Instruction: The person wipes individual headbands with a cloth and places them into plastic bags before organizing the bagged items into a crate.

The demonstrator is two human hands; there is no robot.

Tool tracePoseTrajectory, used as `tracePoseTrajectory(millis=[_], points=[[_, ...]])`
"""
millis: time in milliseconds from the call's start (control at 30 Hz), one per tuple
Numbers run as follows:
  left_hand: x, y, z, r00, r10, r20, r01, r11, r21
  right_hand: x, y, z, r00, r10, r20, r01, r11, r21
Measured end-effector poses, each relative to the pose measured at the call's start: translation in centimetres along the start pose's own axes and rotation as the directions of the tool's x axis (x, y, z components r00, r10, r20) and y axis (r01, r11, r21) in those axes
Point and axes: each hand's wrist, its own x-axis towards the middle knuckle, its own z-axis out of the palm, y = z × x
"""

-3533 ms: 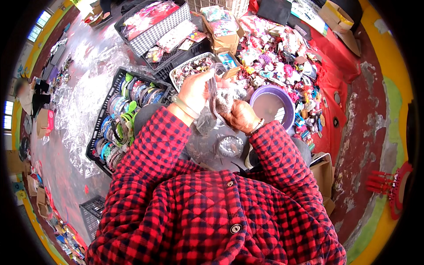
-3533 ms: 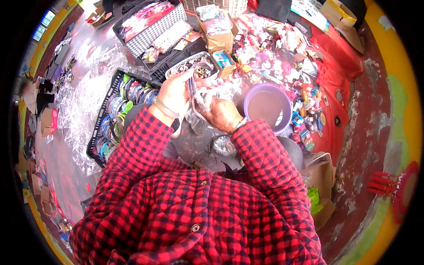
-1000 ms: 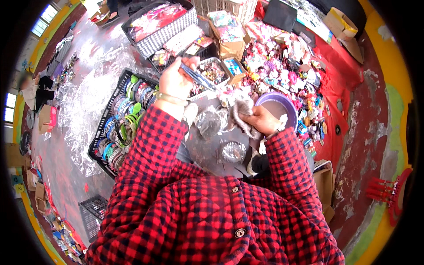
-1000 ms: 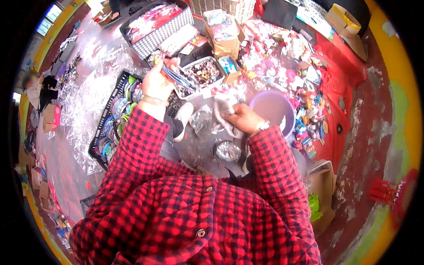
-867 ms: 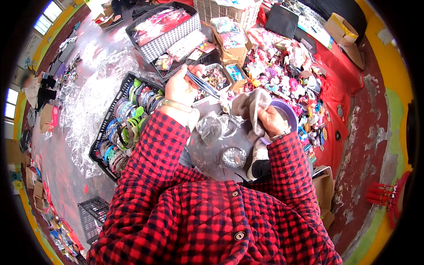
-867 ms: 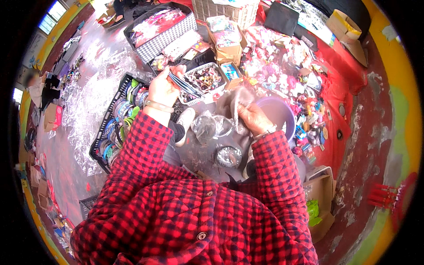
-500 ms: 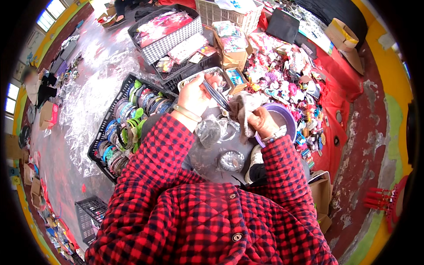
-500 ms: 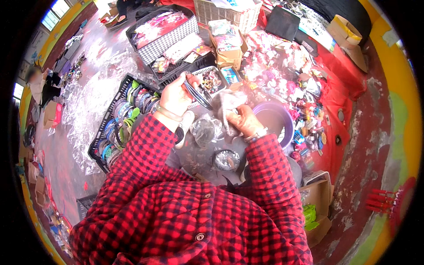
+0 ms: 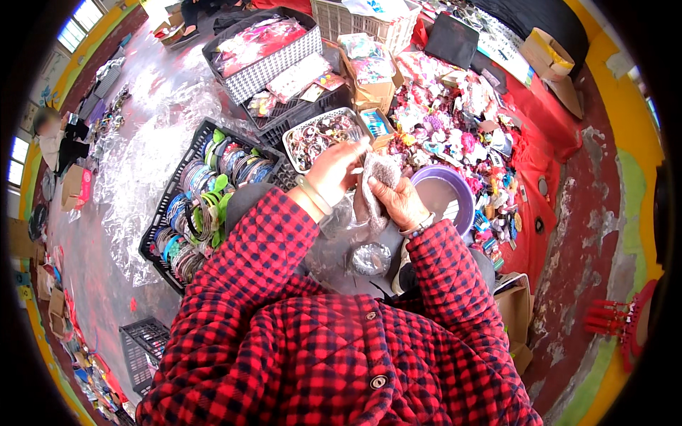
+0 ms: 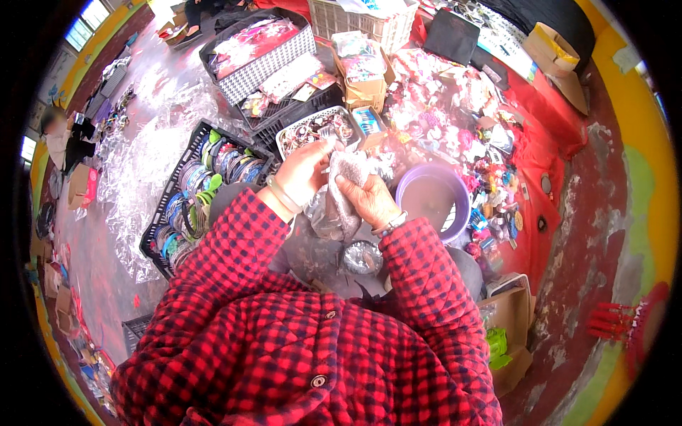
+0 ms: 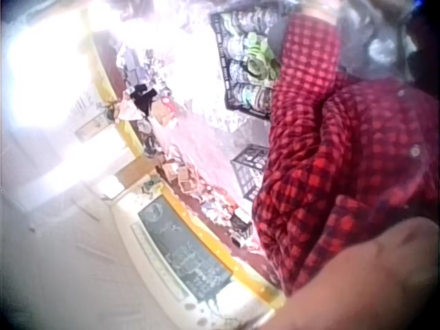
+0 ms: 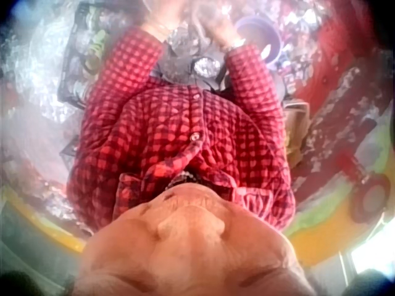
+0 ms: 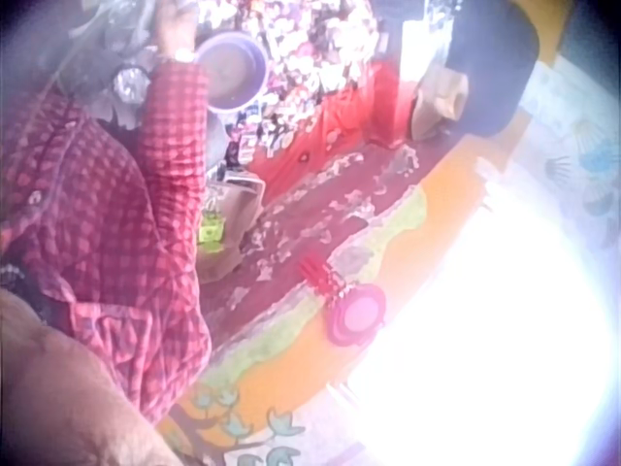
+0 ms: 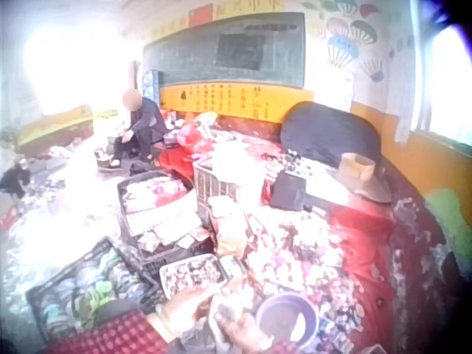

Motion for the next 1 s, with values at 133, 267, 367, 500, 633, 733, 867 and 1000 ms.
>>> tracePoseTrajectory(millis=[133, 267, 367, 500, 633, 733, 867, 1000], points=[[-0.5, -0.5, 0.4, 0.990, 0.050, -0.131, -0.036, 0.994, 0.104, 0.6, 0.9, -0.9, 0.998, 0.055, -0.004, -0.055, 0.978, -0.202], [0.7, -0.3, -0.6, 0.992, 0.098, -0.084, -0.095, 0.995, 0.036, 0.8, 1.1, -0.7, 1.000, -0.011, -0.007, 0.011, 0.996, -0.087], [0.6, 0.0, -0.8, 0.995, 0.065, -0.080, -0.066, 0.998, -0.013, 0.3, 0.0, -0.4, 0.998, 0.063, 0.016, -0.064, 0.997, 0.050], [0.0, 0.5, 0.4, 0.993, 0.077, -0.084, -0.077, 0.997, 0.011, 0.3, -0.7, -1.4, 0.993, 0.113, 0.014, -0.111, 0.987, -0.113], [-0.2, 0.6, 0.1, 0.990, 0.086, -0.111, -0.082, 0.996, 0.046, -0.1, -1.9, -0.7, 0.989, 0.144, 0.009, -0.144, 0.990, -0.002], [-0.3, 0.6, 0.4, 0.987, 0.101, -0.122, -0.093, 0.993, 0.065, 0.0, -1.4, -1.0, 0.986, 0.151, -0.065, -0.155, 0.987, -0.052], [-0.3, 1.0, 0.8, 0.983, 0.105, -0.150, -0.093, 0.992, 0.082, -0.1, -1.2, -1.7, 0.992, 0.113, -0.060, -0.115, 0.993, -0.033], [-0.9, 1.5, 1.5, 0.981, 0.119, -0.153, -0.106, 0.990, 0.095, -0.5, -2.4, -2.3, 0.977, 0.213, -0.014, -0.214, 0.977, -0.028]])
